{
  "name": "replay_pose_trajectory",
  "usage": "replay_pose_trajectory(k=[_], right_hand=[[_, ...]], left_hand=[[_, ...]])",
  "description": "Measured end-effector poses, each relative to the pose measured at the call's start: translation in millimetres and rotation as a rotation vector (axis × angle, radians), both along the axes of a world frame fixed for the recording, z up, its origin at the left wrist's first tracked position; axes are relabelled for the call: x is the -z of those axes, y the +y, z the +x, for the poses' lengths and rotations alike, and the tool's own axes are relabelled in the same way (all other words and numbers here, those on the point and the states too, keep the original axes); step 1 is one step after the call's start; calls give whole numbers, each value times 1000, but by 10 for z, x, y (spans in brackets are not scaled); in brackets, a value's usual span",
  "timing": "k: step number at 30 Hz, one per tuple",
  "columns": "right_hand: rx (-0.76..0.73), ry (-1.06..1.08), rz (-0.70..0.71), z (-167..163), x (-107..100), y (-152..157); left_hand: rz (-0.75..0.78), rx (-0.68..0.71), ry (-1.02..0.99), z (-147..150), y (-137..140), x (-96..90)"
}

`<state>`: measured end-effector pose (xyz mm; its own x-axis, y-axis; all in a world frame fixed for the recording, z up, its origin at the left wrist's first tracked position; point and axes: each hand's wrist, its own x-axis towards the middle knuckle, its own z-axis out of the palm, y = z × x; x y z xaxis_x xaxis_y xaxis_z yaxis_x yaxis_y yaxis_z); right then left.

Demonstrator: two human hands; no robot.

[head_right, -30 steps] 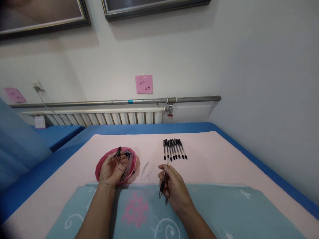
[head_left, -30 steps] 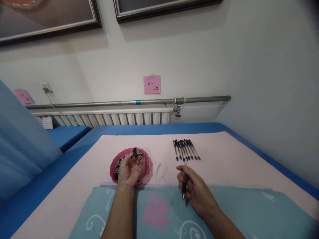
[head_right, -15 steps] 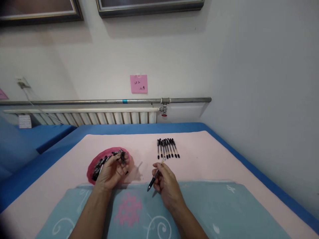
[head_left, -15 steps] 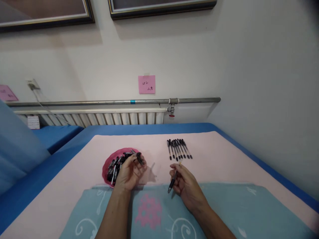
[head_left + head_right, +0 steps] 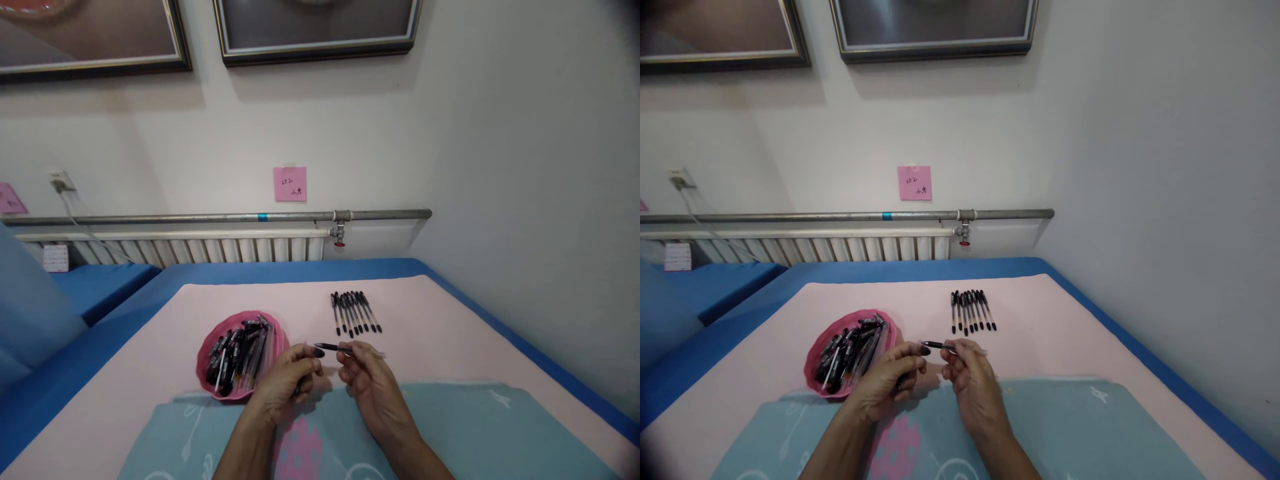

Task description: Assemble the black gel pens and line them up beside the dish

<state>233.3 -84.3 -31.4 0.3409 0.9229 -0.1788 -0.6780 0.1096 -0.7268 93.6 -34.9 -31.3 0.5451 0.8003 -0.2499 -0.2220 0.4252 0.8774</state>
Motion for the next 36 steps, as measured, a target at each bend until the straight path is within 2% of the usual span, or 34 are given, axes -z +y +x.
replay_pose_trajectory(k=[5, 10, 14, 16, 18, 22, 25, 30, 36], right_hand=[[-65, -1, -7, -57, -9, -9], [-134, -55, -54, -51, -2, -38], [-268, -314, -99, -69, 100, -41], [-361, -482, -102, -100, 141, -47], [-437, -535, -99, -134, 141, -64], [-527, -332, -142, -146, 49, -102], [-540, -193, -154, -107, 0, -105], [-506, -170, -140, -77, 1, -90], [-605, -128, -140, -141, 23, -115]], left_hand=[[106, -102, -54, 79, 7, 41], [111, -189, -76, 63, 20, -10], [112, -222, -92, 20, 36, -22], [86, -185, -90, 4, 43, -14], [62, -121, -99, -4, 43, -17], [-81, -65, -205, -20, 29, -83], [-191, -38, -278, -49, 23, -142], [-180, -29, -301, -74, 33, -154], [-67, -35, -251, -58, 20, -102]])
